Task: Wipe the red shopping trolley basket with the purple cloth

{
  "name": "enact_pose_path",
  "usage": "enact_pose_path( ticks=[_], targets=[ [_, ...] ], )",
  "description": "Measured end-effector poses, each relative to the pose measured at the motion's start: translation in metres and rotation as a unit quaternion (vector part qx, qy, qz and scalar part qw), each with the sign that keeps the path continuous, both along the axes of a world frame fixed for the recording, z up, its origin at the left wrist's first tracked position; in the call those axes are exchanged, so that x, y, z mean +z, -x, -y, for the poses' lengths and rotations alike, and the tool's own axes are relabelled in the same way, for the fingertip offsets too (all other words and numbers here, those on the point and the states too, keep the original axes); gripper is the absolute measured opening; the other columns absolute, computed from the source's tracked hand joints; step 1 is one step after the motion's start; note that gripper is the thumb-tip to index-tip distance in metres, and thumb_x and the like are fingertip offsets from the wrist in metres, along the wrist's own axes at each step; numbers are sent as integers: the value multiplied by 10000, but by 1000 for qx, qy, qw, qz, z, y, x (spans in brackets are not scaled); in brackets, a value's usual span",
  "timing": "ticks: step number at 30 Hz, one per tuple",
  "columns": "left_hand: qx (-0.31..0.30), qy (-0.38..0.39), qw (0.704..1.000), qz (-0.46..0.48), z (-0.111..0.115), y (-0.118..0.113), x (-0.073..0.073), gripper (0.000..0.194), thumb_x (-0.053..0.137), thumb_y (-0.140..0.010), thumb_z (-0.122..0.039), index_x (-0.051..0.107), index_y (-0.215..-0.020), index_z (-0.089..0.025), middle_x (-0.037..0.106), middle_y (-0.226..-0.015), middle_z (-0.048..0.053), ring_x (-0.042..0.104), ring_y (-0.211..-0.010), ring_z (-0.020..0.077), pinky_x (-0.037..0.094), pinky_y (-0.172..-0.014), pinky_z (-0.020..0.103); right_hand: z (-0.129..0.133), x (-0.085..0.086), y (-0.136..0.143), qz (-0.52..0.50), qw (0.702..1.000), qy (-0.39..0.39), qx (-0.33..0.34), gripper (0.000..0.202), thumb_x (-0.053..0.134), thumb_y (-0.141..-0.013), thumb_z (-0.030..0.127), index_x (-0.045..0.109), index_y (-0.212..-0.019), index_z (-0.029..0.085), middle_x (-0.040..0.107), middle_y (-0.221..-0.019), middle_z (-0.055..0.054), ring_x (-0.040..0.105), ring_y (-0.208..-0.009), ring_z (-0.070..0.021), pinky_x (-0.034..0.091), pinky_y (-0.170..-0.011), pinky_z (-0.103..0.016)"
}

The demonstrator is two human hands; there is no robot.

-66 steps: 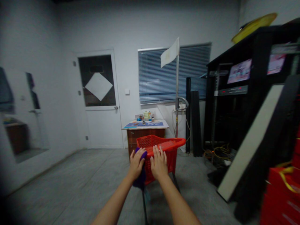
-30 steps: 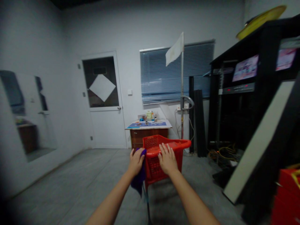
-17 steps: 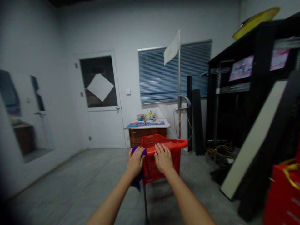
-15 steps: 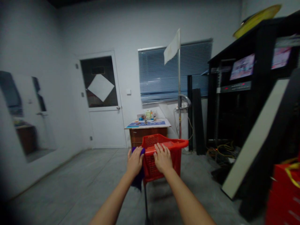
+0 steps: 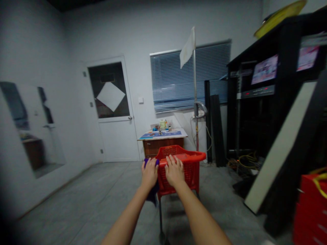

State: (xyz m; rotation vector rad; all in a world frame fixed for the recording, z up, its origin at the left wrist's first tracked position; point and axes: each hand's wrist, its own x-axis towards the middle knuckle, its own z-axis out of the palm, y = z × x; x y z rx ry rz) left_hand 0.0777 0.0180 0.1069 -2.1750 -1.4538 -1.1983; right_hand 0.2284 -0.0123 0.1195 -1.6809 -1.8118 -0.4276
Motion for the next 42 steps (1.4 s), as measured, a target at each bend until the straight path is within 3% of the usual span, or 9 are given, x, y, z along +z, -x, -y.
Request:
enact_pose_path(
  ticks=[3, 7, 11, 19, 24, 29, 35, 38, 42],
  targets=[
    [-13, 8, 1000, -23, 1, -8, 4, 359, 419, -932, -199, 537, -1271, -224, 601, -1307, 96, 431, -1320, 268, 205, -1137, 544, -1, -1, 3, -3, 1000, 3, -7, 475, 352, -944, 308, 442, -1403, 225, 397, -1490, -19, 304, -1349, -248, 202, -1102, -428],
    [-55, 19, 995, -80, 3, 5, 8, 372, 411, -950, -211, 493, -1311, -244, 572, -1352, 56, 420, -1331, 209, 176, -1163, 506, -1, -2, 0, -3, 1000, 3, -2, 472, 322, -960, 333, 431, -1409, 243, 387, -1496, -9, 293, -1356, -234, 193, -1107, -417],
    [-19, 26, 997, -68, 4, 17, 6, 381, 398, -954, -195, 485, -1322, -238, 540, -1391, 52, 372, -1366, 204, 168, -1168, 501, -2, -4, 2, -11, 1000, 7, 1, 476, 313, -964, 349, 416, -1419, 256, 382, -1498, 11, 280, -1363, -231, 180, -1114, -408],
    [-38, 41, 994, -94, 3, 1, 16, 354, 410, -965, -217, 498, -1306, -248, 555, -1377, 39, 395, -1352, 192, 163, -1169, 503, 2, 6, -8, 3, 999, 49, 24, 493, 276, -970, 363, 391, -1436, 248, 362, -1509, -6, 281, -1373, -232, 190, -1114, -416],
    [-21, 16, 996, -88, -1, 9, 5, 367, 426, -952, -207, 504, -1307, -257, 565, -1365, 43, 399, -1351, 202, 183, -1168, 495, 2, 6, -18, 14, 996, 52, 69, 519, 280, -960, 353, 356, -1455, 215, 305, -1534, 5, 216, -1414, -206, 144, -1147, -386],
    [48, 5, 998, -34, 2, -8, -3, 372, 402, -946, -197, 528, -1296, -225, 569, -1357, 73, 374, -1366, 231, 200, -1153, 521, -2, 3, -7, -8, 996, 59, 71, 507, 242, -975, 372, 363, -1451, 245, 334, -1520, 20, 220, -1413, -211, 135, -1153, -416],
    [-20, 9, 995, -95, 4, 0, 7, 393, 401, -945, -200, 502, -1321, -252, 550, -1382, 47, 390, -1356, 198, 175, -1169, 492, -3, 5, -10, -9, 995, 64, 82, 492, 228, -985, 374, 370, -1444, 265, 345, -1516, 28, 232, -1406, -194, 145, -1151, -402],
    [26, 11, 997, -69, 3, 9, 6, 387, 382, -949, -206, 520, -1310, -230, 559, -1370, 70, 403, -1348, 223, 181, -1161, 516, -3, 3, -8, -10, 995, 59, 82, 494, 242, -981, 367, 368, -1446, 257, 339, -1519, 29, 237, -1402, -200, 136, -1152, -401],
    [66, 6, 997, -43, 2, 0, 4, 379, 372, -953, -210, 538, -1293, -191, 554, -1371, 98, 381, -1361, 247, 195, -1151, 532, -4, 2, 0, -20, 995, 60, 76, 499, 260, -977, 390, 360, -1449, 263, 324, -1525, 38, 215, -1409, -207, 125, -1153, -404]
  ],
)
